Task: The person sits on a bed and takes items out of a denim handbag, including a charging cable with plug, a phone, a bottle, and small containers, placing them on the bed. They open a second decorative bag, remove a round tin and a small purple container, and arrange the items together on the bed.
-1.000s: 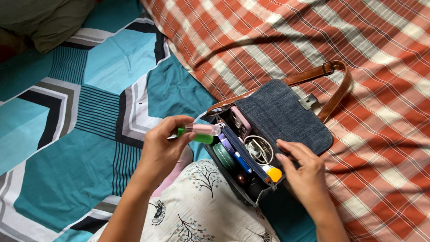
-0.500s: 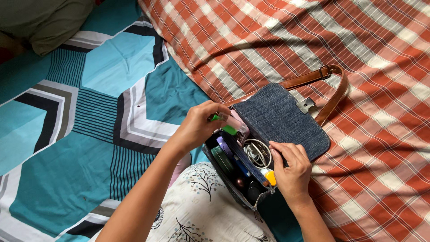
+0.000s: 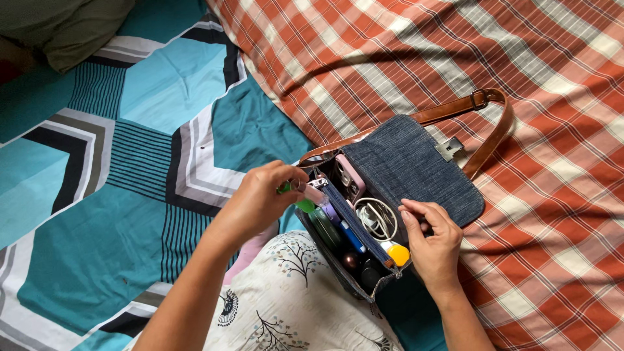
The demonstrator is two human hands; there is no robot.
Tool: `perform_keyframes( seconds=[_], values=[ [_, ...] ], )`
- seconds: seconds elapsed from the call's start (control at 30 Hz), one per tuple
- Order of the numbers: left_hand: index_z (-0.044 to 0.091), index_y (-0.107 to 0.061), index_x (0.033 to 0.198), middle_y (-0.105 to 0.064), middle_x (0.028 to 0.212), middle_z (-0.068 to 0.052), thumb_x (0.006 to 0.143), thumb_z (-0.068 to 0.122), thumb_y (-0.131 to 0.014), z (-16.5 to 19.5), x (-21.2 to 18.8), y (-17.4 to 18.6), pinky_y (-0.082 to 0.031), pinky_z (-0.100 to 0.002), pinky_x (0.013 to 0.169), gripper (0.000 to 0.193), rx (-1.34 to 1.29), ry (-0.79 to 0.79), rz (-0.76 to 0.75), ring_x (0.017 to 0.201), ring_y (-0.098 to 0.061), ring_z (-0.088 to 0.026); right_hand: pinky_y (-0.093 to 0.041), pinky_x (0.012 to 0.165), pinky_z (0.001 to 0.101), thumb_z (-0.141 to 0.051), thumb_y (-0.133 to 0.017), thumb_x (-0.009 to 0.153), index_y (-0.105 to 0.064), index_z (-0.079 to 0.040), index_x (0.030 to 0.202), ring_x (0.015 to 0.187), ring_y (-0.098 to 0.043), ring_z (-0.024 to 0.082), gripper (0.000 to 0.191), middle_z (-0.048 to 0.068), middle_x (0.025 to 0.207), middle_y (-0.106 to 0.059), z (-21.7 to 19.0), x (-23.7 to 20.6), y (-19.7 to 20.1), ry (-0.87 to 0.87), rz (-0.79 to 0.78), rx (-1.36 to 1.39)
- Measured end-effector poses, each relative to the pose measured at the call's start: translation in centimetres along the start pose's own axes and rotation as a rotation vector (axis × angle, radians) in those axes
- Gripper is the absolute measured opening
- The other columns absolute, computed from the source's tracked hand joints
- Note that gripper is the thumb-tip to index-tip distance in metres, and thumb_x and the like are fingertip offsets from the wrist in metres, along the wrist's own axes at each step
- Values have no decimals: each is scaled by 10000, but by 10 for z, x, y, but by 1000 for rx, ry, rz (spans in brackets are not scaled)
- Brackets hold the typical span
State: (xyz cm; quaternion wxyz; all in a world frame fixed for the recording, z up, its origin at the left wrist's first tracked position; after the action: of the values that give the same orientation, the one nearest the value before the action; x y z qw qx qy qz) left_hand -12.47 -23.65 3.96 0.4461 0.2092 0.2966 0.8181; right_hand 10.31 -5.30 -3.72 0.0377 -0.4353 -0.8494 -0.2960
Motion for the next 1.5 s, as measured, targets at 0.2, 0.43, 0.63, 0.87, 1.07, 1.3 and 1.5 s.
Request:
perform_keyframes(
  seconds=[0.2,0.43,0.63,0.87,1.07,1.3,1.5],
  values=[
    [49,-719,998,-668,956,-162,856,214,-770,5,-7,-24,-535,-485,772,223,305,158,92,865,-681,-393,-497,672,222,-10,-706,926,-760,-42,1090,832,-694,98,176,46,996,-754,-3,-3,-2,13,19,0],
    [12,-662,962,-649,1019,-184,854,171,-739,-12,-5,-55,-542,-507,790,208,413,197,147,935,-673,-399,-491,662,229,-21,-711,925,-763,-44,1079,819,-691,104,164,44,982,-754,-4,-4,0,14,18,-6],
    [12,-660,955,-653,1012,-186,828,147,-758,-26,-2,-72,-539,-498,804,209,431,179,175,985,-657,-387,-499,659,230,-23,-711,928,-763,-47,1078,830,-688,107,161,44,987,-749,-3,-3,1,30,17,-28],
    [39,-661,923,-678,962,-142,774,142,-786,-27,7,-79,-551,-485,777,219,524,163,174,1001,-646,-358,-505,664,228,-28,-708,931,-764,-54,1082,837,-682,106,163,42,992,-747,0,-1,2,46,7,-39],
    [43,-647,1018,-689,931,-156,844,94,-714,-28,5,-91,-562,-481,728,194,530,128,266,975,-637,-371,-503,667,230,-26,-713,926,-765,-54,1075,842,-678,109,159,42,988,-746,4,1,5,59,22,-28],
    [48,-641,934,-703,894,-158,822,45,-671,-27,21,-94,-554,-492,782,116,583,179,163,959,-651,-383,-500,661,242,-26,-721,926,-770,-52,1066,838,-668,116,151,43,982,-750,6,3,7,69,21,-36],
    [41,-646,886,-705,846,-159,813,171,-778,31,12,-50,-529,-485,761,199,510,111,282,875,-647,-367,-499,662,228,-19,-709,924,-763,-46,1078,839,-682,96,166,40,989,-755,13,5,10,51,14,14]
  ],
)
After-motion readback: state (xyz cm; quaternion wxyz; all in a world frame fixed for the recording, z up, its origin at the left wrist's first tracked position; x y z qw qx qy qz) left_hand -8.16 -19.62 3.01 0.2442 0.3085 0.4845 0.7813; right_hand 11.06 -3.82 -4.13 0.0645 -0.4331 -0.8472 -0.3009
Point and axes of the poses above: each hand's wrist, its own x-axis towards the middle knuckle, its own y-axis out of the back of the hand, z = x × y, the point moved 3 cm from there along x, towards the middle knuckle
